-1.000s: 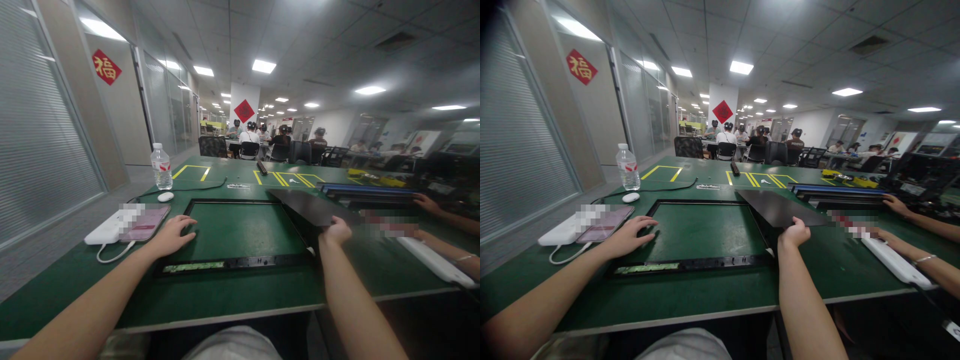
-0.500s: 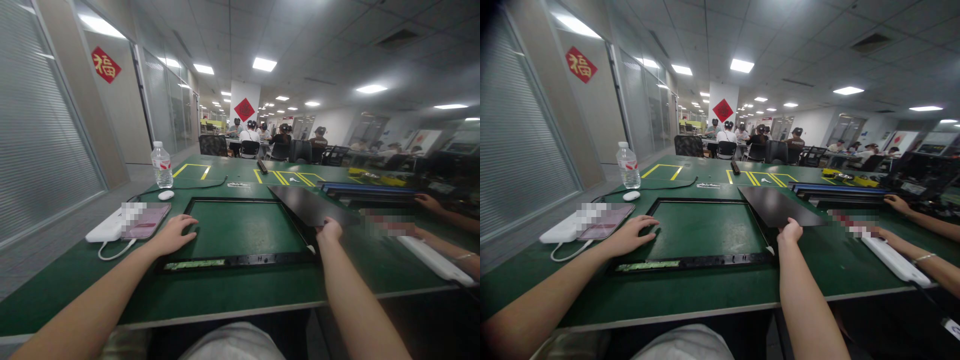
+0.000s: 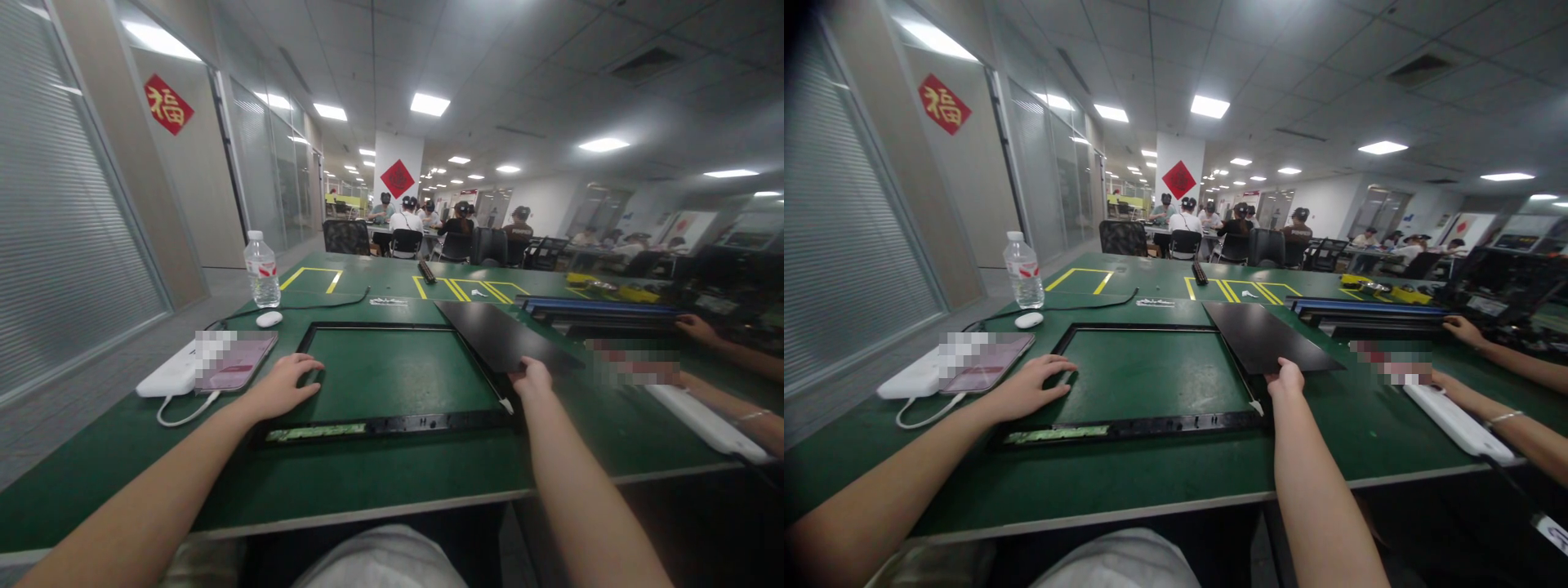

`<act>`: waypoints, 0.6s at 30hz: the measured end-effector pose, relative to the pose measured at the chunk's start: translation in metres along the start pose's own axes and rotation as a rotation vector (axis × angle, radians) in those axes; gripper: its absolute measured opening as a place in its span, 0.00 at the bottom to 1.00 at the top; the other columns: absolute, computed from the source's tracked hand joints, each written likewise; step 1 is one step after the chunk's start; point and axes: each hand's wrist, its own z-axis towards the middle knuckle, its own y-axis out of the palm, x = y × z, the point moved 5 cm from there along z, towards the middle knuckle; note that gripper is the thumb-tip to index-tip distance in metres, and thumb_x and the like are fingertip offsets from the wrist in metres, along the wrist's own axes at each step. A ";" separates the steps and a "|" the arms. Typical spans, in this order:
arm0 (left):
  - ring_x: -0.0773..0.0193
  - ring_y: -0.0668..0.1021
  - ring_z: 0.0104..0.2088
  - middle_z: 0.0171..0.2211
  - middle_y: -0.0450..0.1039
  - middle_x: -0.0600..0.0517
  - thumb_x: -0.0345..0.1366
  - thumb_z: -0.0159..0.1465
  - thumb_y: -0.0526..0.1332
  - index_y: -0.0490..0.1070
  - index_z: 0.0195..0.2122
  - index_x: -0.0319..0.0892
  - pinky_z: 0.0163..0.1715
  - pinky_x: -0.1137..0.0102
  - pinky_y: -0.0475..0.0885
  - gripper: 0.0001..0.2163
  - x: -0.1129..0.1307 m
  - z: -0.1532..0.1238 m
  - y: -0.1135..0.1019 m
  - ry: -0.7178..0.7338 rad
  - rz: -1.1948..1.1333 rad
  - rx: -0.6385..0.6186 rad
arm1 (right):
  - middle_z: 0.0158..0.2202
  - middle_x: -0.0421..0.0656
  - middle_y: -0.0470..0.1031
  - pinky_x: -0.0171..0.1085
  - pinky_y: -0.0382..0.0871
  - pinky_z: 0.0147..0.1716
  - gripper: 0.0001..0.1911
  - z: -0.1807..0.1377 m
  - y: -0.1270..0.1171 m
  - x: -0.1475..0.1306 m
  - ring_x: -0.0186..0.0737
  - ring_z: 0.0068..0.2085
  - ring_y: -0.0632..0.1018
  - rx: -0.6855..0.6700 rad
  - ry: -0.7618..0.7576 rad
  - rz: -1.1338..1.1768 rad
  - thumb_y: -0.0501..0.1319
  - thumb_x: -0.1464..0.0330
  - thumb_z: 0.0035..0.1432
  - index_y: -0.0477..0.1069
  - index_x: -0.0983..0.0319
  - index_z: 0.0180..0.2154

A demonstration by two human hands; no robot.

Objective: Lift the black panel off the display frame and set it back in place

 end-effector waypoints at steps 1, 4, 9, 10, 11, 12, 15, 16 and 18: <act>0.44 0.73 0.57 0.54 0.73 0.41 0.53 0.57 0.59 0.77 0.50 0.44 0.60 0.53 0.64 0.25 0.000 0.000 0.000 -0.001 -0.002 -0.001 | 0.28 0.38 0.73 0.41 0.80 0.30 0.12 0.000 0.000 0.000 0.36 0.26 0.76 -0.001 0.007 0.001 0.57 0.80 0.50 0.65 0.60 0.35; 0.44 0.72 0.57 0.53 0.74 0.41 0.53 0.57 0.59 0.77 0.50 0.43 0.60 0.53 0.64 0.25 0.002 0.000 0.000 0.010 0.008 -0.005 | 0.28 0.38 0.73 0.40 0.80 0.30 0.10 0.000 0.001 0.000 0.36 0.27 0.77 -0.003 0.027 0.002 0.56 0.80 0.52 0.66 0.61 0.35; 0.45 0.72 0.57 0.54 0.74 0.39 0.52 0.58 0.58 0.77 0.49 0.42 0.60 0.53 0.63 0.24 0.004 -0.001 0.000 0.024 0.027 -0.009 | 0.27 0.38 0.72 0.41 0.80 0.30 0.11 0.002 0.001 0.000 0.36 0.26 0.76 0.001 0.048 0.001 0.55 0.80 0.52 0.67 0.61 0.36; 0.45 0.73 0.56 0.54 0.74 0.40 0.51 0.58 0.58 0.78 0.49 0.42 0.60 0.53 0.64 0.24 0.005 -0.001 0.000 0.027 0.022 -0.007 | 0.27 0.38 0.72 0.40 0.80 0.31 0.11 0.002 0.001 0.000 0.35 0.26 0.76 0.002 0.049 0.001 0.55 0.80 0.52 0.66 0.61 0.36; 0.45 0.73 0.56 0.53 0.74 0.41 0.51 0.58 0.58 0.78 0.48 0.43 0.60 0.53 0.64 0.23 0.004 -0.001 0.000 0.031 0.016 -0.004 | 0.27 0.38 0.72 0.40 0.80 0.31 0.11 0.002 0.002 0.000 0.35 0.26 0.76 0.002 0.050 0.001 0.55 0.80 0.52 0.66 0.61 0.36; 0.45 0.73 0.56 0.53 0.75 0.41 0.51 0.58 0.58 0.78 0.48 0.44 0.60 0.53 0.64 0.23 0.004 -0.001 0.000 0.034 0.012 -0.001 | 0.28 0.38 0.73 0.40 0.80 0.31 0.11 0.003 0.002 0.000 0.35 0.27 0.77 0.001 0.052 0.001 0.56 0.80 0.52 0.66 0.61 0.36; 0.45 0.73 0.56 0.53 0.75 0.41 0.52 0.58 0.58 0.78 0.47 0.43 0.60 0.53 0.64 0.23 0.003 -0.001 0.001 0.038 0.012 0.001 | 0.29 0.39 0.73 0.40 0.80 0.31 0.11 0.002 0.002 0.000 0.36 0.27 0.77 0.000 0.055 0.002 0.56 0.80 0.52 0.67 0.61 0.36; 0.45 0.73 0.56 0.53 0.75 0.41 0.53 0.58 0.58 0.78 0.47 0.43 0.60 0.53 0.64 0.24 0.002 -0.001 0.001 0.037 0.013 0.001 | 0.29 0.39 0.74 0.40 0.80 0.31 0.11 0.002 0.002 0.000 0.36 0.27 0.77 0.001 0.055 0.003 0.56 0.80 0.52 0.66 0.61 0.36; 0.45 0.73 0.56 0.53 0.75 0.41 0.53 0.58 0.58 0.78 0.47 0.43 0.60 0.53 0.64 0.24 0.002 0.000 0.001 0.034 0.012 0.002 | 0.29 0.38 0.73 0.39 0.80 0.30 0.11 0.001 0.002 0.000 0.35 0.27 0.77 0.002 0.055 0.007 0.56 0.81 0.53 0.66 0.61 0.36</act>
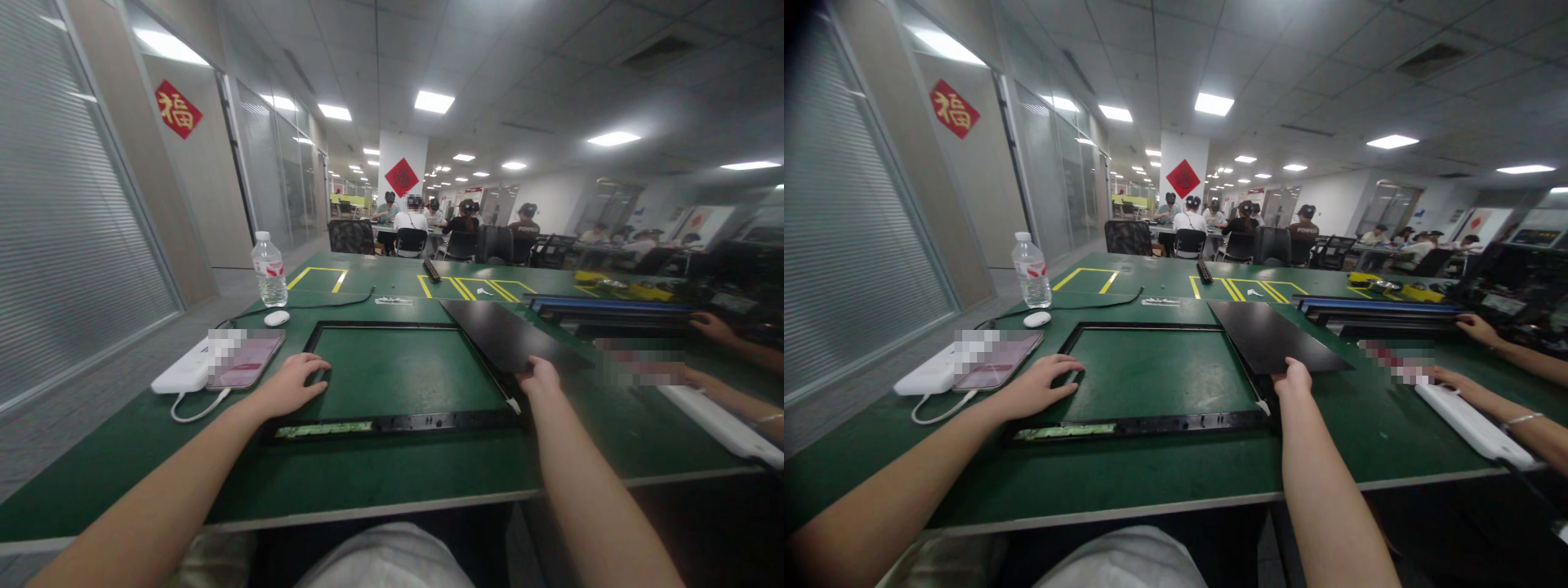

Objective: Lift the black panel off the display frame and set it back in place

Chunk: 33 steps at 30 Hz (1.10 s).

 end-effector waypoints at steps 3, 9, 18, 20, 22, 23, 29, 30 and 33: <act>0.45 0.73 0.56 0.52 0.75 0.41 0.54 0.57 0.59 0.78 0.47 0.44 0.59 0.53 0.64 0.24 0.000 0.000 0.000 -0.008 -0.003 0.004 | 0.29 0.39 0.74 0.37 0.79 0.29 0.11 -0.001 0.000 0.000 0.35 0.27 0.77 0.000 -0.003 0.009 0.55 0.81 0.53 0.66 0.61 0.35; 0.44 0.73 0.56 0.53 0.74 0.40 0.54 0.58 0.58 0.78 0.48 0.43 0.60 0.53 0.64 0.25 0.001 0.000 0.000 -0.004 0.013 -0.009 | 0.28 0.39 0.74 0.38 0.79 0.29 0.10 -0.003 0.002 0.002 0.36 0.26 0.77 -0.014 -0.032 0.022 0.57 0.80 0.52 0.67 0.61 0.36; 0.44 0.73 0.57 0.54 0.73 0.40 0.53 0.59 0.58 0.77 0.50 0.42 0.60 0.53 0.64 0.25 0.000 -0.001 0.000 -0.016 0.000 -0.027 | 0.25 0.38 0.74 0.37 0.78 0.25 0.10 -0.017 0.008 -0.009 0.36 0.23 0.77 -0.025 -0.190 0.094 0.62 0.80 0.49 0.66 0.63 0.34; 0.45 0.73 0.57 0.54 0.73 0.40 0.52 0.59 0.58 0.76 0.50 0.42 0.60 0.53 0.64 0.24 0.001 -0.001 -0.001 -0.017 -0.001 -0.032 | 0.25 0.38 0.74 0.36 0.78 0.24 0.10 -0.022 0.009 -0.011 0.36 0.23 0.77 -0.048 -0.216 0.116 0.62 0.80 0.48 0.66 0.63 0.32; 0.45 0.73 0.57 0.55 0.73 0.40 0.51 0.59 0.58 0.76 0.50 0.42 0.60 0.53 0.64 0.24 0.002 -0.001 -0.002 -0.009 -0.003 -0.028 | 0.24 0.37 0.74 0.35 0.77 0.24 0.09 -0.025 0.013 -0.012 0.35 0.23 0.77 -0.104 -0.225 0.132 0.62 0.80 0.47 0.66 0.63 0.31; 0.45 0.73 0.57 0.55 0.73 0.40 0.51 0.59 0.58 0.76 0.50 0.41 0.60 0.53 0.64 0.24 0.002 0.000 -0.003 -0.004 -0.003 -0.022 | 0.24 0.37 0.74 0.35 0.77 0.24 0.09 -0.028 0.015 -0.013 0.35 0.23 0.77 -0.141 -0.231 0.138 0.62 0.80 0.47 0.66 0.63 0.30; 0.45 0.74 0.56 0.56 0.73 0.39 0.54 0.60 0.56 0.73 0.54 0.38 0.59 0.54 0.65 0.29 0.004 0.001 -0.009 -0.041 -0.064 0.065 | 0.25 0.39 0.76 0.35 0.78 0.29 0.08 -0.047 0.028 -0.018 0.37 0.28 0.79 -0.303 -0.234 0.181 0.61 0.78 0.45 0.70 0.64 0.31; 0.45 0.74 0.56 0.56 0.72 0.38 0.54 0.61 0.56 0.72 0.55 0.38 0.60 0.54 0.65 0.29 0.005 0.001 -0.011 -0.053 -0.085 0.097 | 0.26 0.40 0.77 0.35 0.79 0.30 0.08 -0.050 0.028 -0.018 0.38 0.29 0.80 -0.316 -0.227 0.182 0.61 0.77 0.45 0.71 0.64 0.31; 0.44 0.75 0.56 0.57 0.72 0.38 0.54 0.60 0.57 0.69 0.58 0.38 0.59 0.52 0.66 0.31 0.004 0.001 -0.015 -0.108 -0.189 0.189 | 0.26 0.41 0.77 0.37 0.79 0.32 0.07 -0.052 0.029 -0.019 0.39 0.30 0.80 -0.381 -0.226 0.120 0.61 0.73 0.46 0.72 0.63 0.32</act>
